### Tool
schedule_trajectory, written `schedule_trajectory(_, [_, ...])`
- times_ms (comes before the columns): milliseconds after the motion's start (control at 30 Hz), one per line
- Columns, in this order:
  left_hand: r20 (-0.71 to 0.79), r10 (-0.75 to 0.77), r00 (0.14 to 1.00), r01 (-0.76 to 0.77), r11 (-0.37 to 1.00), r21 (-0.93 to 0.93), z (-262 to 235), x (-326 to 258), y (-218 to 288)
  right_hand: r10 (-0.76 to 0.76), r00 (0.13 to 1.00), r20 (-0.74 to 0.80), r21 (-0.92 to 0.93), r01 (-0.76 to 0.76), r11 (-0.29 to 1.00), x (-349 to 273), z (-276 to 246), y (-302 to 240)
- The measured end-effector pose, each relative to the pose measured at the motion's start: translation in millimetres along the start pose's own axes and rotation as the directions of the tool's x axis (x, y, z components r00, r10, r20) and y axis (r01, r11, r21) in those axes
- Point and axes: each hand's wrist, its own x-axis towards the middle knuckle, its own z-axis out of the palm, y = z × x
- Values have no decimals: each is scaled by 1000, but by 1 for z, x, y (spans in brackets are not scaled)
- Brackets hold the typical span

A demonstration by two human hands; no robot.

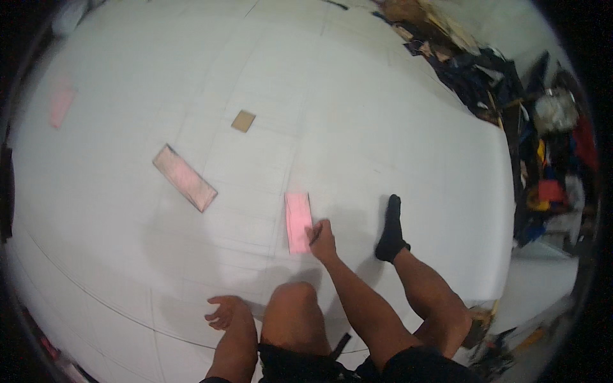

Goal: The person sits on a tiled floor and uses a black pen to trace the outlines of rectangular pink paper pieces onto the floor. They handle the paper pieces one at a time, positioning them on the floor and drawing around their edges before moving them aside.

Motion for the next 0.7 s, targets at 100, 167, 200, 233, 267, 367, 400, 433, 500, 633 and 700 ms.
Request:
schedule_trajectory(100, [28, 24, 999, -21, 995, -93, -5, 2, 6, 171, 983, 65, 45, -174, 984, -65, -8, 25])
schedule_trajectory(167, [50, 19, 999, -11, 989, -144, 24, 26, 8, 178, 982, 67, 34, -181, 983, -93, -12, 24])
schedule_trajectory(200, [81, 17, 997, -4, 987, -160, 29, 26, 13, 184, 981, 59, 10, -185, 983, -103, -22, 29])
schedule_trajectory(233, [113, 46, 993, -29, 989, -145, 16, 13, 7, 221, 975, 15, 20, -221, 975, -123, -34, 53])
schedule_trajectory(267, [145, 66, 987, -47, 990, -130, 2, 0, 1, 251, 968, -24, 30, -250, 968, -139, -44, 74])
schedule_trajectory(367, [196, 54, 979, -30, 992, -127, -27, -4, 7, 365, 928, -73, 139, -353, 925, -157, -50, 88])
schedule_trajectory(400, [210, 46, 977, -20, 992, -122, -30, -2, 6, 373, 922, -103, 165, -354, 920, -162, -48, 89])
schedule_trajectory(433, [226, 36, 974, -10, 993, -116, -32, -3, 5, 383, 914, -133, 190, -355, 915, -166, -47, 90])
schedule_trajectory(500, [249, 19, 968, 9, 994, -113, -34, 0, 2, 383, 912, -147, 281, -333, 900, -171, -46, 97])
schedule_trajectory(633, [232, 10, 973, 23, 990, -138, -7, 36, 13, 409, 883, -231, 517, -244, 820, -163, -37, 90])
schedule_trajectory(700, [307, 46, 951, 3, 988, -157, -12, 26, 10, 409, 840, -357, 697, -52, 715, -155, -13, 132])
